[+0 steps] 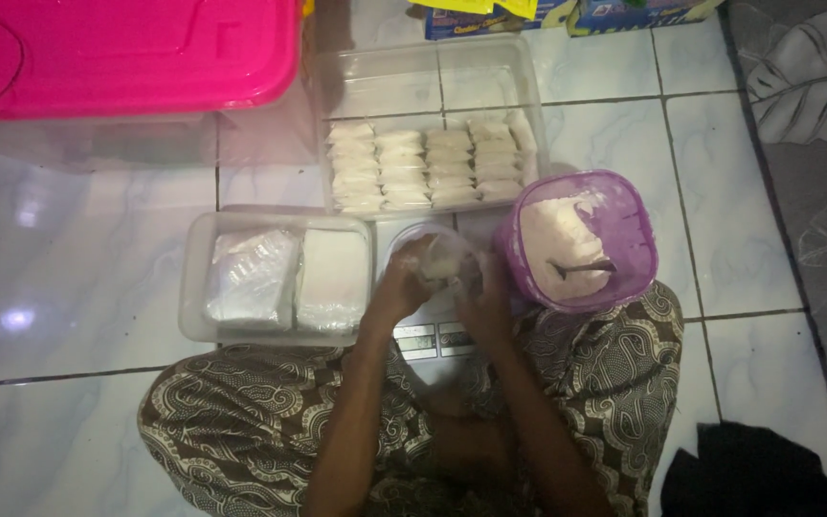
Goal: The person scoops white powder from a bowl into small plastic bags by hand using a spoon, weighs each bag on a digital scale, and places them into a plastic container.
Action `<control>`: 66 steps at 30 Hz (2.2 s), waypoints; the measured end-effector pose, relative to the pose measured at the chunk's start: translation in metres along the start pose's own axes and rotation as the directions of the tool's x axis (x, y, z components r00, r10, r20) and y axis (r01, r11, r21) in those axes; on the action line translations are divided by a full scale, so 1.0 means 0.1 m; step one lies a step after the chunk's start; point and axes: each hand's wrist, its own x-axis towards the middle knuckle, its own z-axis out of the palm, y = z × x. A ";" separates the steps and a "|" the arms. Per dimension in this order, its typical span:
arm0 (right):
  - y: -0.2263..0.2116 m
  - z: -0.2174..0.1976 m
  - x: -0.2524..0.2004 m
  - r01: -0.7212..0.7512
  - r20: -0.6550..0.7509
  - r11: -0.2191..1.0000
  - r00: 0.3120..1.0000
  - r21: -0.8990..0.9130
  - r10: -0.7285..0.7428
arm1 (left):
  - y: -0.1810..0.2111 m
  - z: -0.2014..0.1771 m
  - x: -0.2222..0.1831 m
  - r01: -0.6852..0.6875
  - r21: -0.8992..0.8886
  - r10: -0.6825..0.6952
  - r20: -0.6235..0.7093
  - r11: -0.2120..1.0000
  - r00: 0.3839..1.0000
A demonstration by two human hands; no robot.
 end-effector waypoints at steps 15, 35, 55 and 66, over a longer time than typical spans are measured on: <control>0.04 -0.13 0.07 -0.136 0.139 0.991 0.981 -0.001 0.135 | -0.08 -0.24 -0.34 -0.449 0.071 0.454 -0.094 0.891 0.886; 0.10 -0.16 0.08 0.110 0.024 0.994 0.994 0.016 -0.111 | -0.31 -0.26 -0.30 -0.477 -0.139 0.461 -0.130 0.868 0.878; 0.05 -0.17 0.01 0.059 -0.020 0.996 0.998 0.071 -0.058 | -0.34 -0.26 -0.27 -0.438 0.015 0.430 -0.222 0.899 0.875; 0.19 -0.03 0.01 0.249 -0.169 0.914 0.934 -0.320 -0.314 | -0.25 -0.18 -0.29 -0.444 0.033 0.432 -0.303 0.896 0.849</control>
